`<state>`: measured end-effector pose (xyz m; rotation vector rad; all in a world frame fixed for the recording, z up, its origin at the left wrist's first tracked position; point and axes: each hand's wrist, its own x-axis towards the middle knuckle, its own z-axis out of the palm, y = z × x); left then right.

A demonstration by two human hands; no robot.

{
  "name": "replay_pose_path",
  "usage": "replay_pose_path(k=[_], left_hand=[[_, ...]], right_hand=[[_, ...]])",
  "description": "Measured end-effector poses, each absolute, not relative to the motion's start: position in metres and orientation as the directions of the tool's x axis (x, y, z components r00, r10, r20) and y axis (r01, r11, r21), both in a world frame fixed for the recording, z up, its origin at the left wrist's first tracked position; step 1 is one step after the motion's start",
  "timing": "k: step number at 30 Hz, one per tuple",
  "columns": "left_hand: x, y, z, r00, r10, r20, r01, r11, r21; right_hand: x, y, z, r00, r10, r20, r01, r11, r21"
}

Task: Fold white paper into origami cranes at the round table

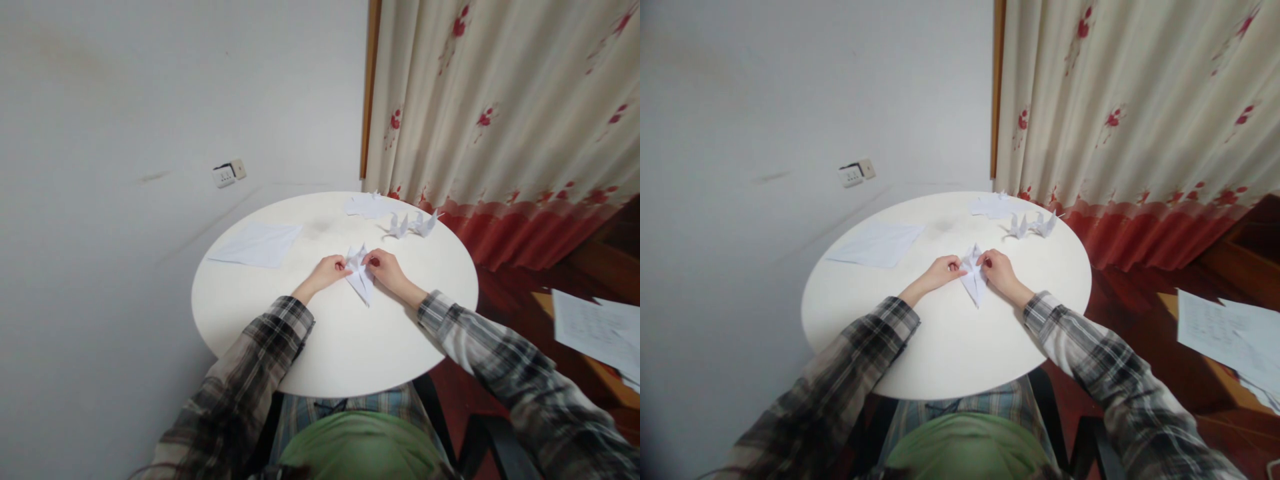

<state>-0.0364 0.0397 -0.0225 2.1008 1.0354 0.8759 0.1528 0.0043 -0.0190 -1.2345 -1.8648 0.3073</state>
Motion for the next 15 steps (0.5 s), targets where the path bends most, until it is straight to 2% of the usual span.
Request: replay_pose_path(k=[6, 11, 15], left_hand=[[-0.0365, 0.0377, -0.0195, 0.47, 0.839, 0.273, 0.42, -0.485, 0.767], [-0.0355, 0.0352, -0.017, 0.447, 0.855, 0.263, 0.436, -0.465, 0.771], [-0.0348, 0.033, -0.0151, 0.429, 0.866, 0.259, 0.447, -0.452, 0.772]], right_hand=[[0.1527, 0.0037, -0.0184, -0.106, 0.849, 0.518, 0.602, 0.469, -0.646], [0.1507, 0.0036, -0.0196, -0.038, 0.889, 0.457, 0.539, 0.403, -0.74], [0.1493, 0.0043, -0.0216, -0.074, 0.898, 0.434, 0.466, 0.416, -0.781]])
